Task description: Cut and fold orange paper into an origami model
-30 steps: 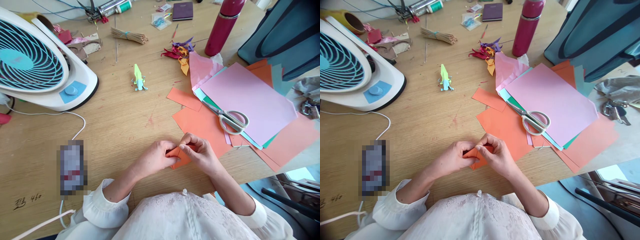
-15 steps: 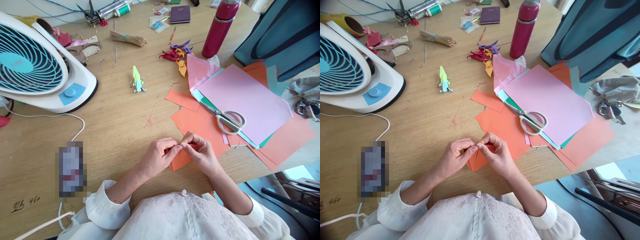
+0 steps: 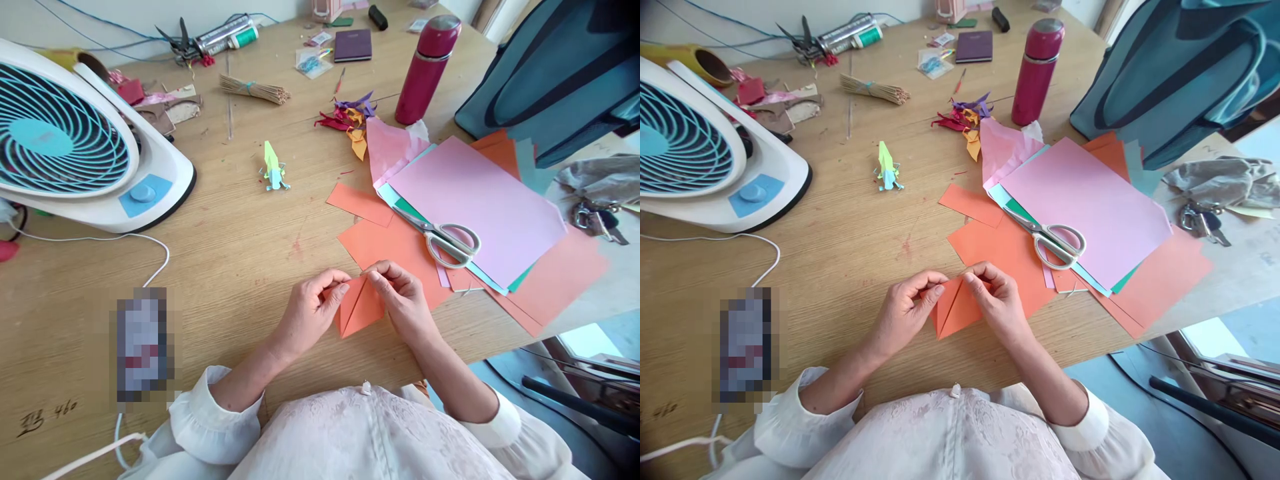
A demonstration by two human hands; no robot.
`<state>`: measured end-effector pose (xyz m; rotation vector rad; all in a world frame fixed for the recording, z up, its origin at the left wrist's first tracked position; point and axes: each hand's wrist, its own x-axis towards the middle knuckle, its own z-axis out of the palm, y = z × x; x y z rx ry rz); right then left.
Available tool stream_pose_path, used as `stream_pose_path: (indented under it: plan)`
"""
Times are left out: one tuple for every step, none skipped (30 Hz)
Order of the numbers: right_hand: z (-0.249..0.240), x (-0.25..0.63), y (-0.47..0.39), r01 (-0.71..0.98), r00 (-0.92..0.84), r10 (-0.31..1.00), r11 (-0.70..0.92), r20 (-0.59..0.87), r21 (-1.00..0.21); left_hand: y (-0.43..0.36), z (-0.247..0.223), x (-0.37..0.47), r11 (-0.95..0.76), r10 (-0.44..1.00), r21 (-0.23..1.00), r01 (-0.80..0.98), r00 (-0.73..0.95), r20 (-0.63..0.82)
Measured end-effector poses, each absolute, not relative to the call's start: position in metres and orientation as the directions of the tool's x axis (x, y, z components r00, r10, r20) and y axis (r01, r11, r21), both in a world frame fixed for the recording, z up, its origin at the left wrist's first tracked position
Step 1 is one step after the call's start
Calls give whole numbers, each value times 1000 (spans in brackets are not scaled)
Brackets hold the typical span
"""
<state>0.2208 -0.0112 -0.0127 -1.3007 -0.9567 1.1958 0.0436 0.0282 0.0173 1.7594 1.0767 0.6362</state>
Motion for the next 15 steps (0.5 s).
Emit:
stream_pose_path:
  plan:
    - [-13,221,-12,-112,173,970,-150,-168,-982,29,16,42,-123,890,921,369,453,-62]
    - [-13,221,-12,-123,161,965,-191,-209,-974,30,14,40,-78,898,934,349,431,-86]
    - [-13,221,-12,-135,138,962,-219,-237,-966,31,12,39,-33,903,944,327,414,-111]
    - [-12,221,-12,-152,108,962,-235,-252,-960,32,10,38,8,903,953,304,406,-137]
    - [-12,221,-12,-177,75,964,-240,-257,-954,33,8,37,46,899,959,281,406,-162]
    - [-12,220,-11,-212,45,965,-245,-259,-946,34,7,36,80,893,963,259,411,-185]
    - [-12,220,-11,-249,24,964,-253,-267,-935,35,7,34,105,885,965,241,419,-201]
    - [-12,219,-10,-283,19,961,-261,-277,-923,36,7,33,114,882,967,228,425,-204]
    - [-13,219,-9,-311,33,957,-265,-288,-913,37,9,31,97,883,969,228,430,-189]
    - [-15,218,-8,-332,62,952,-262,-298,-906,38,12,29,49,889,970,239,431,-152]
    - [-16,218,-7,-347,98,948,-253,-303,-903,39,16,27,-32,899,965,259,430,-86]
    - [-17,218,-6,-361,133,943,-240,-304,-901,39,22,24,-144,900,946,291,436,2]
    - [-18,218,-6,-372,161,939,-227,-304,-900,38,28,22,-276,893,905,324,435,116]
    - [-18,218,-5,-382,182,936,-216,-303,-898,37,34,20,-429,858,830,356,450,250]
    - [-18,218,-5,-387,197,932,-210,-303,-898,35,40,19,-567,797,717,406,493,351]
